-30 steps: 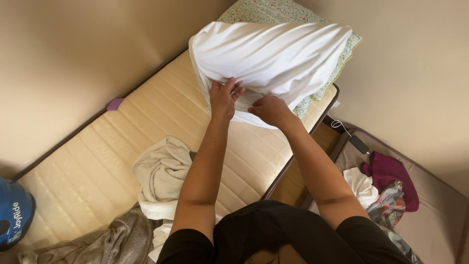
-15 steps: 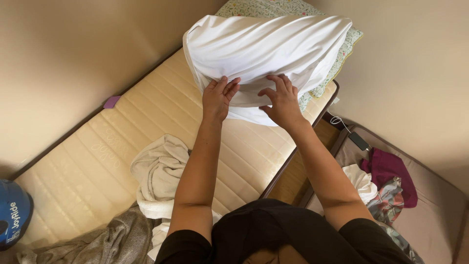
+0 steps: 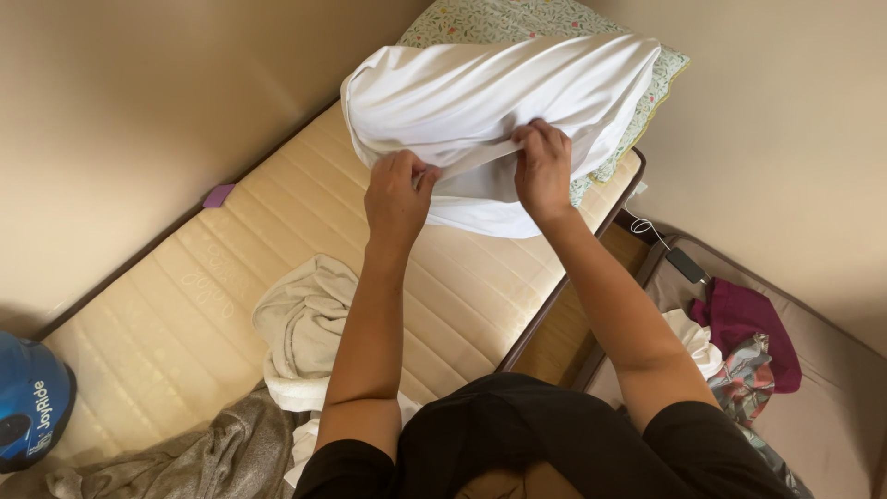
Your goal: The person puts a white pillow into a white pillowcase by hand, tucking the corners and smoothing the fabric. They then place a patterned pillowcase on top of the finished pillow.
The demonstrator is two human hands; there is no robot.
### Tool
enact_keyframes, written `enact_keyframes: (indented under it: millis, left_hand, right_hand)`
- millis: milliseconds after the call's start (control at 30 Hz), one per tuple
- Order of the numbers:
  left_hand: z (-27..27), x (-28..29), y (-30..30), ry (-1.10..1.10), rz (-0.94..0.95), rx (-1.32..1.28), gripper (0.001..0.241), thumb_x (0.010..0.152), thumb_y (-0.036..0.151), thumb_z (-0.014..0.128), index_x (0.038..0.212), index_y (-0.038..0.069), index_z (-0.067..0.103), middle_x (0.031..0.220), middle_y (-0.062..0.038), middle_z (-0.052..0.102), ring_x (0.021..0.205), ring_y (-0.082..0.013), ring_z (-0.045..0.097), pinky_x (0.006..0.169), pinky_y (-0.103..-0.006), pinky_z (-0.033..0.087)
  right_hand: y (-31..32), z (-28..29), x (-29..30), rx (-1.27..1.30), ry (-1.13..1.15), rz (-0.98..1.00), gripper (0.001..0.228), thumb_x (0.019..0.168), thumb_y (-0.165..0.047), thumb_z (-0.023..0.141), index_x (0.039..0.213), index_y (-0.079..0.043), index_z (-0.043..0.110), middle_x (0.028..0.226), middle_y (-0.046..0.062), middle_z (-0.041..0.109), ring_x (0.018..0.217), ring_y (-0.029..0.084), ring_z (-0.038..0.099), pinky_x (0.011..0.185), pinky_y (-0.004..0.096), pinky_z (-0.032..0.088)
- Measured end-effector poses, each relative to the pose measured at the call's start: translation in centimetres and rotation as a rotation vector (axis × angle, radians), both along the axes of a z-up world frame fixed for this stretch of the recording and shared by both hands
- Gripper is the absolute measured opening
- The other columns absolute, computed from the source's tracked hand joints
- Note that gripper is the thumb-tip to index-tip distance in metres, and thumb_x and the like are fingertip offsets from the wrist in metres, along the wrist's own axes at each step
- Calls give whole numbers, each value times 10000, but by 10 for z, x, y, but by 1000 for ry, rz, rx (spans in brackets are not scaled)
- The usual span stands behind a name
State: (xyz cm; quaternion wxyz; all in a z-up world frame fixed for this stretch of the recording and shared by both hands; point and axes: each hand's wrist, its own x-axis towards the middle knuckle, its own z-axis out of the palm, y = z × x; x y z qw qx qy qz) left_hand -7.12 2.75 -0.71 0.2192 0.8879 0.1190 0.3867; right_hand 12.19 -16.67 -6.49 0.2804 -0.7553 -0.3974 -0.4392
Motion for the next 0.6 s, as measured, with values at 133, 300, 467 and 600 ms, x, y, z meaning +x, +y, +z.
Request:
enact_keyframes:
  millis: [133,300,467,600]
  left_hand:
    - [20,-10,-1,-57,-117,98,287,908,352,789,1038,125,673,1037,-45,538,997,-296,532,847,-430,476]
    - [41,-1,-5,-201,-57,325,85,929,85,714,864,137,699,1163,-1,609,1159,-272,524,962,-448,371]
    - [49,9,3,-310,-194,126,182,1065,98,396,975,59,549,841,-47,600,814,-260,538,1088,-468,362]
    - [62,6,8,-376,-159,-124,156,1099,158,348,1120,52,461,969,-66,560,789,-268,555,680,-411,454]
  right_hand:
    - [-9,40,-14,11,206,81,162,1020,39,528,1113,-93,542,954,108,732,944,351,735,829,454,569]
    - [-15,80,-30,21,674,170,317,924,15,379,1192,-150,416,769,94,553,632,357,495,666,437,409]
    - [-19,90,-22,17,679,232,73,1061,-172,541,1112,-125,518,742,50,532,635,227,443,661,364,393]
    - [-32,108,-30,-68,807,193,238,1053,-350,701,1021,-115,676,689,-5,501,649,136,385,634,297,352]
